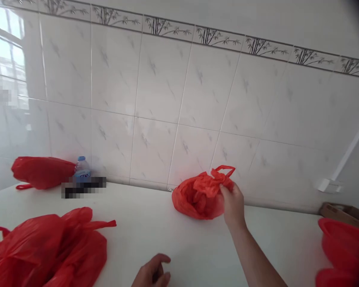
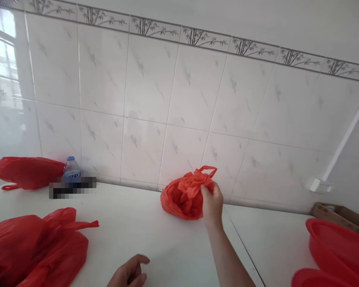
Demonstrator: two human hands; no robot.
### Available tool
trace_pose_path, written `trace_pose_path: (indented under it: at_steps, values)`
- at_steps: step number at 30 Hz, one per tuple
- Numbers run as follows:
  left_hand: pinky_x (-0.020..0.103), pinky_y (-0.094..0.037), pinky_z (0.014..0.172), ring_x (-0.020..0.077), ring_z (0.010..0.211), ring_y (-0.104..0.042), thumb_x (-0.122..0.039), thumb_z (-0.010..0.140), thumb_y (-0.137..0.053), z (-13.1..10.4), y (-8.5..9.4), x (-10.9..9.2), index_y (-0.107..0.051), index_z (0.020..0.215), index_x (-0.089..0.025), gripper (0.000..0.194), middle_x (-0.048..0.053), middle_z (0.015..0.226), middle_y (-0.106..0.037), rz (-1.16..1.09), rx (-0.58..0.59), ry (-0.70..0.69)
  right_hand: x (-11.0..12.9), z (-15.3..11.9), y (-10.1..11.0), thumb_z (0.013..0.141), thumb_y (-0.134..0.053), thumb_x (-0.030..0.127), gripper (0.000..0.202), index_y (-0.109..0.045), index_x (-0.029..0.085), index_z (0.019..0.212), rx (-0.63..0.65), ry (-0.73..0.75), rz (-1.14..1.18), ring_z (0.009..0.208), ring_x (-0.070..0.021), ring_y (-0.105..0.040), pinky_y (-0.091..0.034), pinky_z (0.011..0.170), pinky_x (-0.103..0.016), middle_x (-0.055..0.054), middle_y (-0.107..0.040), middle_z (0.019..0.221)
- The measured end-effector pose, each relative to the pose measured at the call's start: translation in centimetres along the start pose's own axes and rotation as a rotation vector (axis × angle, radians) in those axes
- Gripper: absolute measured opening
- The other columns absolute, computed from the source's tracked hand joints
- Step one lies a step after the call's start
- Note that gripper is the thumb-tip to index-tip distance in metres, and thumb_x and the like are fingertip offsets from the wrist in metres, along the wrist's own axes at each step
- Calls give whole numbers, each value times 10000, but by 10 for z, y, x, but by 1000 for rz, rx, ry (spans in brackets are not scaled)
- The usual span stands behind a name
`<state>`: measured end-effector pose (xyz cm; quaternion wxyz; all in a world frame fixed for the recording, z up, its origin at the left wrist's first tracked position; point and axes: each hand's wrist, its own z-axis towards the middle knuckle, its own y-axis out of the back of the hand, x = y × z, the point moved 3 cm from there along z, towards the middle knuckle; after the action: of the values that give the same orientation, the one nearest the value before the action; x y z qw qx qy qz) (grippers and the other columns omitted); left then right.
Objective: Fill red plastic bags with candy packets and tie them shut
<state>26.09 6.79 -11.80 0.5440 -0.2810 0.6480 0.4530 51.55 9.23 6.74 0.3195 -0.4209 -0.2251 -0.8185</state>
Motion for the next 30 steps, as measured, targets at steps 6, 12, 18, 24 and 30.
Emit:
trace_pose_path:
  at_steps: [6,12,18,24,30]
  values:
    - [358,-474,783,253,1081,-540,-679,798,-418,-16,-4,-37,-186,1436,-284,785,149,1375,-433,-582,-33,153,-28,-152,13,765,-513,165,551,-491,248,1309,547,280,-201,1298,-231,-412,-383,1054,-377,-84,-454,1397]
    - [392,-460,863,234,986,-614,-451,766,-654,-5,-28,-61,-340,1381,-189,738,145,1174,-604,-668,234,164,-59,-207,35,787,-560,230,636,-392,274,1400,875,445,-184,1358,-268,-317,-334,1090,-446,-60,-412,1439]
    - [296,-479,706,131,658,-570,-312,718,-683,12,-8,-59,-622,760,-155,174,14,721,-629,-728,-50,37,-81,-186,91,848,-506,296,458,-520,234,1301,542,129,-386,1261,-241,-458,-413,1050,-383,-99,-486,1363]
    - [311,-483,781,123,680,-556,-335,750,-675,3,21,-61,-586,751,-182,177,-17,710,-602,-658,-164,-12,-102,-172,116,836,-498,369,435,-539,247,1251,268,-87,-458,1260,-264,-449,-438,1021,-441,-78,-469,1366]
    - [321,-487,765,139,702,-578,-326,741,-682,-15,16,-62,-542,732,-192,194,-9,730,-641,-566,-109,22,-31,-180,117,813,-558,333,211,-548,208,983,-156,156,-364,1131,-271,-503,-464,895,-449,-121,-520,1192]
